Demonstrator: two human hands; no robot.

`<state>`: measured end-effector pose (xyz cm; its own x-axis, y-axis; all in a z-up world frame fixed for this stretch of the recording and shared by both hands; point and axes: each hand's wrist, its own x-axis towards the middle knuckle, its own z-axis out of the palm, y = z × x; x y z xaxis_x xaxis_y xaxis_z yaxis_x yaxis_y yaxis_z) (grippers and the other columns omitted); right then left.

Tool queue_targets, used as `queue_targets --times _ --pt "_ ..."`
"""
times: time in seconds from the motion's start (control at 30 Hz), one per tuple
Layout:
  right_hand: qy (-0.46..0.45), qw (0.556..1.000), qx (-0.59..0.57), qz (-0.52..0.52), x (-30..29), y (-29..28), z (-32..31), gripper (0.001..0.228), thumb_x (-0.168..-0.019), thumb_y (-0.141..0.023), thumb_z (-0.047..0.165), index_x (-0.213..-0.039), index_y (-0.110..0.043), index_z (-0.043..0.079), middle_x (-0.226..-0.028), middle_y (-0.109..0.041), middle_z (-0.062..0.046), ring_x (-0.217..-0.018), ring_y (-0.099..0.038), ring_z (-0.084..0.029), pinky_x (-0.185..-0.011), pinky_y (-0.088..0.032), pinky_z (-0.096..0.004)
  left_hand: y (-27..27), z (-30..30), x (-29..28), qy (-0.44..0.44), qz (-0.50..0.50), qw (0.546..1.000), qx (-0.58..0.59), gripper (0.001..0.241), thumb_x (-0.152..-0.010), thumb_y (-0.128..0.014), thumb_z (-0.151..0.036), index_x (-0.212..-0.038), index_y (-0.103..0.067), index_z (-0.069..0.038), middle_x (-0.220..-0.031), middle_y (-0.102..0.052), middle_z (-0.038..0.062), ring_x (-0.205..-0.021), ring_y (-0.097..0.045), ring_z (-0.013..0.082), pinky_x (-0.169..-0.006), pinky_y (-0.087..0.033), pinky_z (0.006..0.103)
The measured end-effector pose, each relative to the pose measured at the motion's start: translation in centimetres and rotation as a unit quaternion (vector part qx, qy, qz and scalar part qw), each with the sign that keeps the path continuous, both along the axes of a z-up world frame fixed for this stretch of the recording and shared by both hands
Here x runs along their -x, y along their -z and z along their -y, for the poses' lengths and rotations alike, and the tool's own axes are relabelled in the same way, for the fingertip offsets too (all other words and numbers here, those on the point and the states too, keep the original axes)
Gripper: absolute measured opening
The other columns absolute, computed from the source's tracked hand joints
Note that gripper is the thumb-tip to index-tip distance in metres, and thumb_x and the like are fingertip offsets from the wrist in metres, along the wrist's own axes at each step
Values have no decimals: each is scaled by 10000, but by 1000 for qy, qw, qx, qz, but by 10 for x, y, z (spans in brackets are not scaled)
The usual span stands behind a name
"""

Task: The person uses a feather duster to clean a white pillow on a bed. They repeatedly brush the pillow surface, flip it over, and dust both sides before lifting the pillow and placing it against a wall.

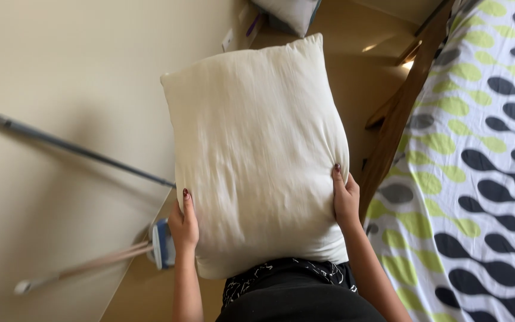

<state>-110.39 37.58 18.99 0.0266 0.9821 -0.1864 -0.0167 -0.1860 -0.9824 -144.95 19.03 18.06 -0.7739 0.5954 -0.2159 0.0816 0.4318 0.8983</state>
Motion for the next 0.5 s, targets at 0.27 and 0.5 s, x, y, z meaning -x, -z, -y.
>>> queue_targets --times 0.27,0.5 --pt "17 999 -36 -23 15 -5 -210 366 -1062 -604 372 -1114 -707 24 -936 -683 34 -848 -544 -46 -786 -462 -242 -58 -219 10 50 -61 989 -124 513 -1053 -528 -464 -1178 -649 19 -889 -662 18 -799 -587 113 -763 -489 293" --pt "63 998 -11 -12 15 -23 -317 433 -1086 -562 417 -1184 -681 12 -1020 -677 4 -909 -571 -59 -840 -477 -247 -104 -368 20 81 -9 992 -92 506 -1016 -540 -498 -1155 -672 -30 -687 -552 -13 -579 -430 77 -581 -414 264"
